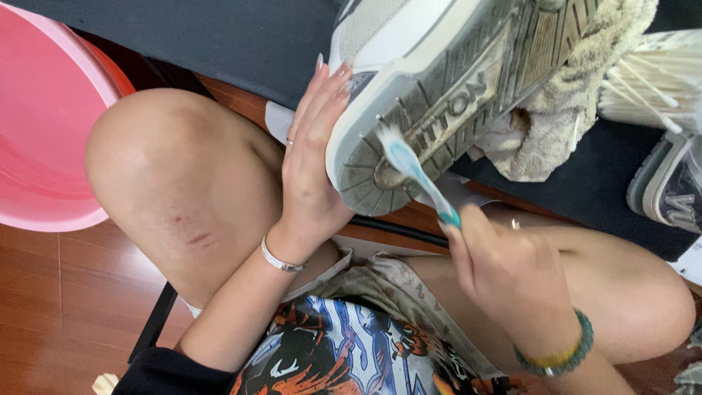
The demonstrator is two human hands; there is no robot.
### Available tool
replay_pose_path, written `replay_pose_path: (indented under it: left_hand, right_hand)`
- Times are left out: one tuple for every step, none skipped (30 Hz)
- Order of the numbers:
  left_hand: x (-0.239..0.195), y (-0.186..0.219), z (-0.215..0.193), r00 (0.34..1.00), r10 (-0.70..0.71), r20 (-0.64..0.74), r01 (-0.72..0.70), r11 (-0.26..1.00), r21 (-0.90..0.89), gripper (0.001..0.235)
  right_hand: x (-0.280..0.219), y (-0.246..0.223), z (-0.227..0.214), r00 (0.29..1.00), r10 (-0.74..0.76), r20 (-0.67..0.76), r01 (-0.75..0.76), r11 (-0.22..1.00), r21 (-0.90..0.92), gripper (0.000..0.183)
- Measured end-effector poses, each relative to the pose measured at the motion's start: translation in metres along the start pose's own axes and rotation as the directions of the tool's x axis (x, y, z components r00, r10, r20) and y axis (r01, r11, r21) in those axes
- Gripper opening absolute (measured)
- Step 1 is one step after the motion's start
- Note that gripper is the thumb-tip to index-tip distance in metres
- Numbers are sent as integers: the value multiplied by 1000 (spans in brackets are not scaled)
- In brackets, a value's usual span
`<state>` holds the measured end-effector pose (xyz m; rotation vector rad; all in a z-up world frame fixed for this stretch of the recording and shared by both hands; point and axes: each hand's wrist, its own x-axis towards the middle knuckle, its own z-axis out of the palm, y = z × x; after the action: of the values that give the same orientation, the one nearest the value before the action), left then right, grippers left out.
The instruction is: The person cleans a white and grey sneaker by scrubbing the sole and side panels with a toothbrush and wiping the upper with a cloth. They use cotton swabs to clean the eyelets and crevices, then scrub the outsole pattern with the toothbrush.
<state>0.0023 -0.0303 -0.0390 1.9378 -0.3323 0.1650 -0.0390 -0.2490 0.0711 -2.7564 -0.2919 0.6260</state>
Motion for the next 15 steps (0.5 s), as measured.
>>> replay_pose_path:
  left_hand:
    - [1,2,0,1000,-6,0,6,1000,2,77]
    - [2,2,-1,1000,-6,-2,6,1000,3,76]
    - [2,3,0,1000,-9,-4,9,1000,6,76]
    - [2,3,1,1000,-5,-8,6,1000,8,76]
    - [2,3,1,1000,-5,-5,5,1000,8,76]
    - [2,3,1,1000,-4,-2,4,1000,7,75]
    - [1,3,0,1000,-7,3,7,1000,8,76]
    - [1,3,-1,1000,-13,9,13,1000,14,76]
    - [2,3,-2,1000,-17,12,16,1000,15,76]
    - [1,5,-3,1000,-24,16,23,1000,20,76]
    - [3,6,-3,1000,-23,20,22,1000,21,75]
    - [5,7,-2,1000,-19,17,19,1000,18,75]
    - [6,7,-1,1000,-19,10,19,1000,19,74]
    - [6,8,-1,1000,-25,6,25,1000,19,74]
    - [6,9,-1,1000,-27,-1,27,999,23,74]
  right_hand:
    - [-1,1,-2,1000,-6,-1,6,1000,-12,25]
    - [2,3,-4,999,31,13,-31,999,-16,24]
    - [4,7,-5,997,67,29,-67,998,-20,23]
    - [7,9,-5,994,103,46,-102,994,-25,23]
    - [10,11,-5,994,101,31,-100,994,-34,24]
    - [14,14,-5,995,98,17,-98,994,-44,26]
    - [16,14,-4,995,95,5,-94,994,-52,27]
    - [16,13,-3,996,83,13,-83,996,-27,26]
    - [16,12,-1,997,72,19,-72,997,-7,24]
    - [13,12,0,998,60,25,-61,998,12,23]
    - [8,13,0,997,78,25,-78,997,8,23]
    - [0,14,-1,995,95,26,-95,995,4,23]
    - [-6,19,-1,994,107,28,-107,994,0,23]
    - [-11,28,-2,988,132,80,-143,978,152,24]
    - [-17,42,-4,981,143,129,-176,938,299,25]
